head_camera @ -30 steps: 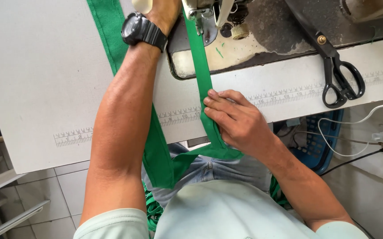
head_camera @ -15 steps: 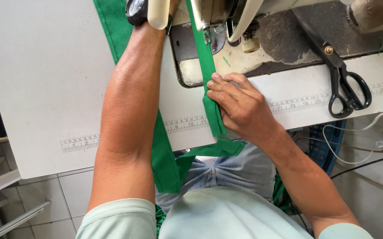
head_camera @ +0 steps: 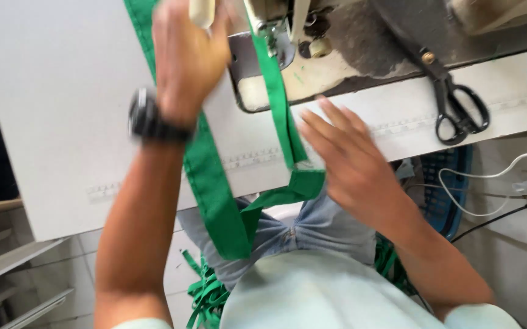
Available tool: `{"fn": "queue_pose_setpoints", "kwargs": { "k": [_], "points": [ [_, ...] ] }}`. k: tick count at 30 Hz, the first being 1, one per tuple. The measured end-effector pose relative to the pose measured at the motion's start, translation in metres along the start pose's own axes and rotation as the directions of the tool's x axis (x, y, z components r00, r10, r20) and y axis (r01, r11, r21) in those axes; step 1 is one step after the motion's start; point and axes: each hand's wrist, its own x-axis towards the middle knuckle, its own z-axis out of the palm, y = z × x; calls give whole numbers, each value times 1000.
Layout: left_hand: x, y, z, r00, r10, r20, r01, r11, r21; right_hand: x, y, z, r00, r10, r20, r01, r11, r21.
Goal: The person is sewing green fabric strips using an industrial sewing machine, aligning the edges and feeding them through.
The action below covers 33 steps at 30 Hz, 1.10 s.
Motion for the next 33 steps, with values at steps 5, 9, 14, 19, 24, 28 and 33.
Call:
{"fn": "queue_pose_setpoints", "kwargs": {
  "k": [5, 9, 14, 19, 24, 28, 33],
  "points": [
    [-115, 164, -169, 718, -149, 680, 423, 870, -255, -82, -51, -5, 849, 513, -127, -419, 800, 428],
    [-207, 178, -159, 656, -134, 743, 331, 936, -123, -105, -47, 33, 814, 577, -71, -520, 777, 355],
    [-222, 189, -131, 826, -219, 519, 399, 878, -265, -101, -40, 22, 804, 515, -296, -397, 836, 378],
    [-226, 191, -107, 818, -335, 468, 531, 751, -392, -98, 34, -2, 876, 267, -402, -270, 962, 50],
    [-227, 196, -101, 740, -496, 454, 659, 671, -340, -59, 93, -21, 939, 21, -343, -141, 934, -328],
    [-233, 199, -100, 764, -456, 457, 641, 622, -450, -49, 80, -12, 953, 45, -301, -119, 965, -233],
    [-230, 201, -102, 680, -492, 543, 726, 554, -407, -45, 18, 1, 965, 189, -181, -193, 981, -8]
  ]
}}
